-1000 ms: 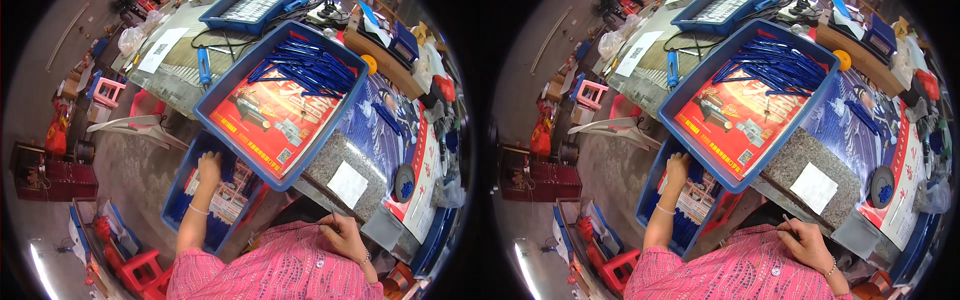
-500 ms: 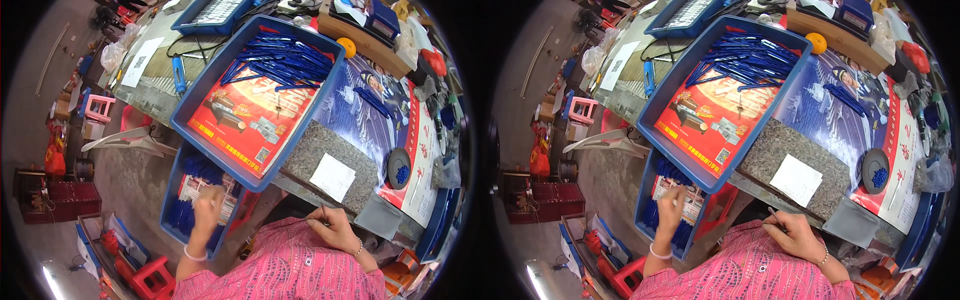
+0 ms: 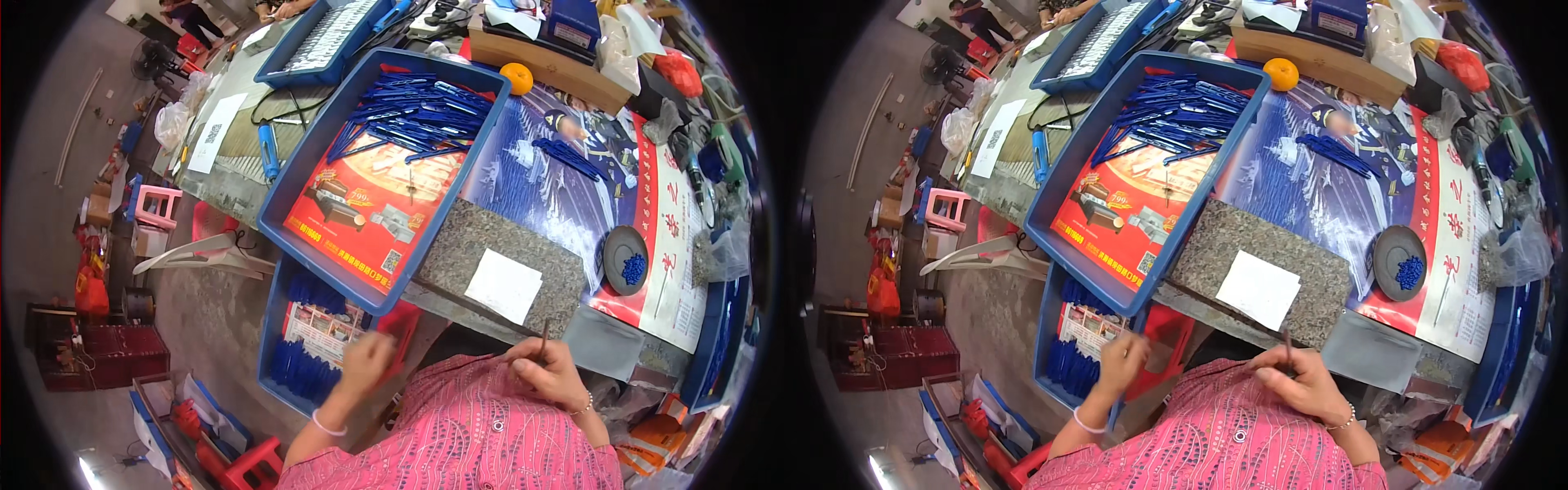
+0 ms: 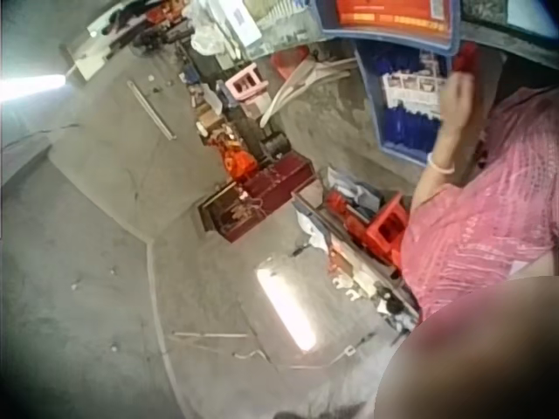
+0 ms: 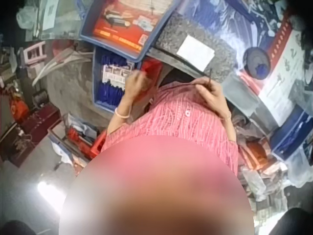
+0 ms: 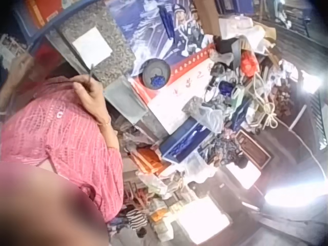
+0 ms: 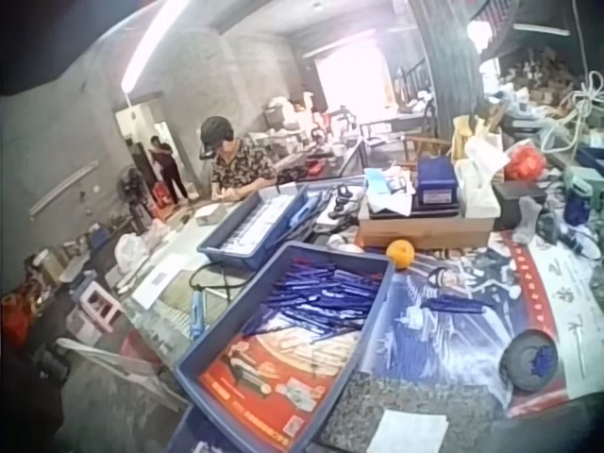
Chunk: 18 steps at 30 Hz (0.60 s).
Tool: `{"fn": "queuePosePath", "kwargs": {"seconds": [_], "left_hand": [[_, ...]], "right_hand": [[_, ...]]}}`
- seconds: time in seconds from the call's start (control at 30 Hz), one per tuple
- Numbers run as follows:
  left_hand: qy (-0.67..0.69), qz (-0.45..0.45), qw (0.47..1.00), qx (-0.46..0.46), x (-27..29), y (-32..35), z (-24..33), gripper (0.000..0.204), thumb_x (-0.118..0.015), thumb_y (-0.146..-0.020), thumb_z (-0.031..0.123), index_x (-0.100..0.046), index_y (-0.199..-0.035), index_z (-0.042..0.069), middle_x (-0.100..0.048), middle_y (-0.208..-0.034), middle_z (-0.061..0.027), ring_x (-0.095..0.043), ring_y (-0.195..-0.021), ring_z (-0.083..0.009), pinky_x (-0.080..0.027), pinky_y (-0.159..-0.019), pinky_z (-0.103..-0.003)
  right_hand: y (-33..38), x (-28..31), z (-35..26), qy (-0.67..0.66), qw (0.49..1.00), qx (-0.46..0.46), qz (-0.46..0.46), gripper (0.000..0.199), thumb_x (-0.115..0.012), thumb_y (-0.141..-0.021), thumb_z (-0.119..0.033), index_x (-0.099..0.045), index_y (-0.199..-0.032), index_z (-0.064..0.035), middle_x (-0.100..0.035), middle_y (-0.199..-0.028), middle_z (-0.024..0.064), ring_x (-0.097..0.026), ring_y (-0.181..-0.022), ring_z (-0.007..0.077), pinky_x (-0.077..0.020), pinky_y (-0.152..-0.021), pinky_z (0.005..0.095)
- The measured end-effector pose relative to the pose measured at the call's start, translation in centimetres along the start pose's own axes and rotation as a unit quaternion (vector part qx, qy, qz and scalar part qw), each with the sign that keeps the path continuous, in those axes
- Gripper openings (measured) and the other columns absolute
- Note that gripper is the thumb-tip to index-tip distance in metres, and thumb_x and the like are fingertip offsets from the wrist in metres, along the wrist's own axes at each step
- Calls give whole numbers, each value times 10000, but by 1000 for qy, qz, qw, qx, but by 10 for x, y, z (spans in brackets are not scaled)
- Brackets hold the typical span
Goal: The person is manually assembling blue pen components by inserting barrels into clips and organizing them on paper slips.
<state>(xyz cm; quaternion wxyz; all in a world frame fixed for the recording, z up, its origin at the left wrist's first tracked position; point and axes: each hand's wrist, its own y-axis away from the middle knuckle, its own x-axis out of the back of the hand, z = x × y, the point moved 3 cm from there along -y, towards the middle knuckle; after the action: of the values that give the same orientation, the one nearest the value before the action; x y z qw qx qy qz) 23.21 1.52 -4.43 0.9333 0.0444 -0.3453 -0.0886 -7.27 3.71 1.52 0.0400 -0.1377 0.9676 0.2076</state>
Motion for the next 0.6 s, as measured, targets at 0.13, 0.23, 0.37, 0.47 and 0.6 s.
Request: {"fn": "queuePosePath", "kwargs": {"seconds": [0.13,0.23,0.37,0.47,0.6], "left_hand": [[-218,158,958,-103,18,-37,-100,158,-590,-811,122,-588,-925,13,-578,-836,-187,-558,-768,-357,-438,-661,-449],[-317,148,927,-138,15,-66,-126,194,-614,-771,152,-580,-898,9,-544,-909,-194,-522,-836,-360,-425,-694,-463],[-390,134,901,-136,5,-88,-168,231,-622,-731,179,-580,-889,15,-534,-929,-188,-518,-852,-344,-427,-700,-456],[-410,118,893,-145,3,-96,-183,245,-616,-718,189,-579,-894,23,-539,-927,-177,-526,-850,-330,-432,-694,-428],[-388,157,898,-133,5,-108,-175,231,-606,-710,169,-573,-889,25,-533,-906,-166,-518,-860,-329,-421,-716,-441]], "right_hand": [[-2,-4,7,10,1000,-7,27,166,-567,-835,-100,-626,-909,37,-612,-727,30,-564,-666,81,-454,-595,221],[-9,-16,2,56,998,16,-23,185,-608,-846,-142,-631,-941,15,-651,-794,52,-593,-709,105,-470,-639,259],[-16,-31,-6,143,984,77,-74,161,-616,-832,-86,-619,-944,29,-662,-827,87,-617,-728,121,-489,-658,258],[-16,-38,0,178,978,50,-97,170,-630,-828,-90,-616,-953,25,-666,-850,99,-632,-746,129,-494,-662,258],[-17,-45,5,184,979,43,-82,174,-640,-825,-103,-618,-951,15,-665,-847,93,-616,-705,123,-483,-632,256]]}}
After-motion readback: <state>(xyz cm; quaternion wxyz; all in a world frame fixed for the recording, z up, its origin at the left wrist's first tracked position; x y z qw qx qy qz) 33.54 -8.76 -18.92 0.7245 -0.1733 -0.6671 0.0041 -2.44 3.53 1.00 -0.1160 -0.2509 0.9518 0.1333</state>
